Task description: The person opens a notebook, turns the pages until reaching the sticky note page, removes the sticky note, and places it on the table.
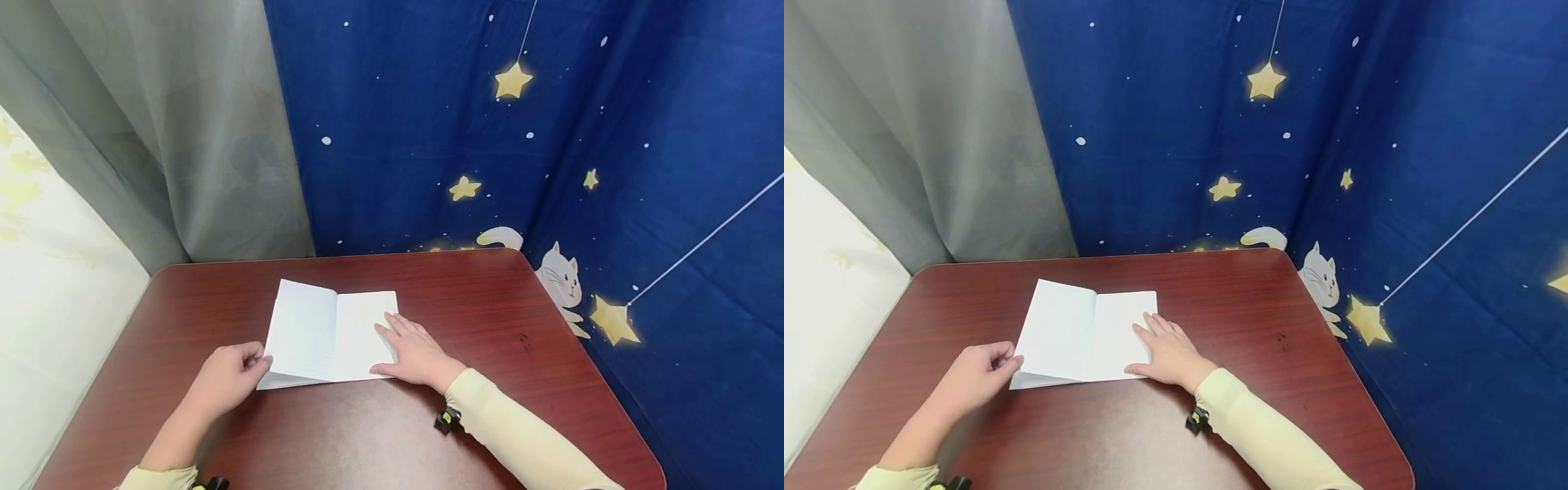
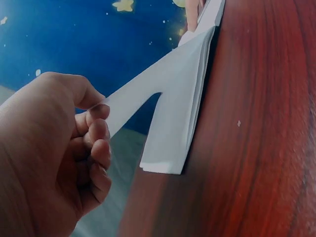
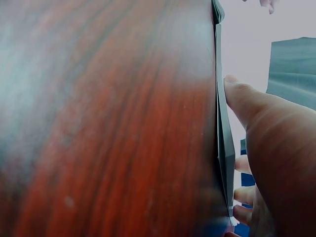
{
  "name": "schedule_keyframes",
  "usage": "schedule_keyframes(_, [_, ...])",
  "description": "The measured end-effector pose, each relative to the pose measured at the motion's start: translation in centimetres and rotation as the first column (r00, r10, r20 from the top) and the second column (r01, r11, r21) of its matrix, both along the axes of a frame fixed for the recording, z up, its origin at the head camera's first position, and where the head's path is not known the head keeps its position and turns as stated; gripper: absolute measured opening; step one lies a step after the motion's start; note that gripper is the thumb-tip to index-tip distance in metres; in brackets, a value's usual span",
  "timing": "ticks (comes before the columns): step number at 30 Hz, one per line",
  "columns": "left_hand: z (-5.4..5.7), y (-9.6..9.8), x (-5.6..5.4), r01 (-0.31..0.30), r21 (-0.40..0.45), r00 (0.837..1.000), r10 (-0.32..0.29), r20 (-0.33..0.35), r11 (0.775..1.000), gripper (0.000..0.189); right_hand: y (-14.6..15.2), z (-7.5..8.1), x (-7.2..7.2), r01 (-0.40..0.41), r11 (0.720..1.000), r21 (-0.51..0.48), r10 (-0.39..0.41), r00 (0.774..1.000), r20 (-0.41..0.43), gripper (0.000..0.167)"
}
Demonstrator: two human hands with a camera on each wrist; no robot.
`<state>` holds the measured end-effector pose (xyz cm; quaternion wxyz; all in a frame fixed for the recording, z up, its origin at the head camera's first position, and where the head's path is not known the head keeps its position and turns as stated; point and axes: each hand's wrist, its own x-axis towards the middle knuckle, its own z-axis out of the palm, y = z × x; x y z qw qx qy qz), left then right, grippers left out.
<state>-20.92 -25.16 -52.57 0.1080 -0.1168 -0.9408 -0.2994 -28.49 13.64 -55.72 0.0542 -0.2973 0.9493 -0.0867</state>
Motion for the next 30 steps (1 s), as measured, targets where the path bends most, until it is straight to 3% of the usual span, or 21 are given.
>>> schedule_keyframes(12, [-1.6,-1.0,0.1,-0.028,-0.087,0.987,0.041,0.154,0.996,0.043,0.0,0.0,0.0,-0.006,1.000,-0.017,0.006,1.000,0.005,0.095])
schedule_keyframes(30, [-2.6,-0.9,0.1,-0.025,-0.184,0.976,0.063,0.207,0.983,0.045,0.0,0.3,0.0,-0.010,1.000,-0.014,0.011,1.000,0.005,0.095])
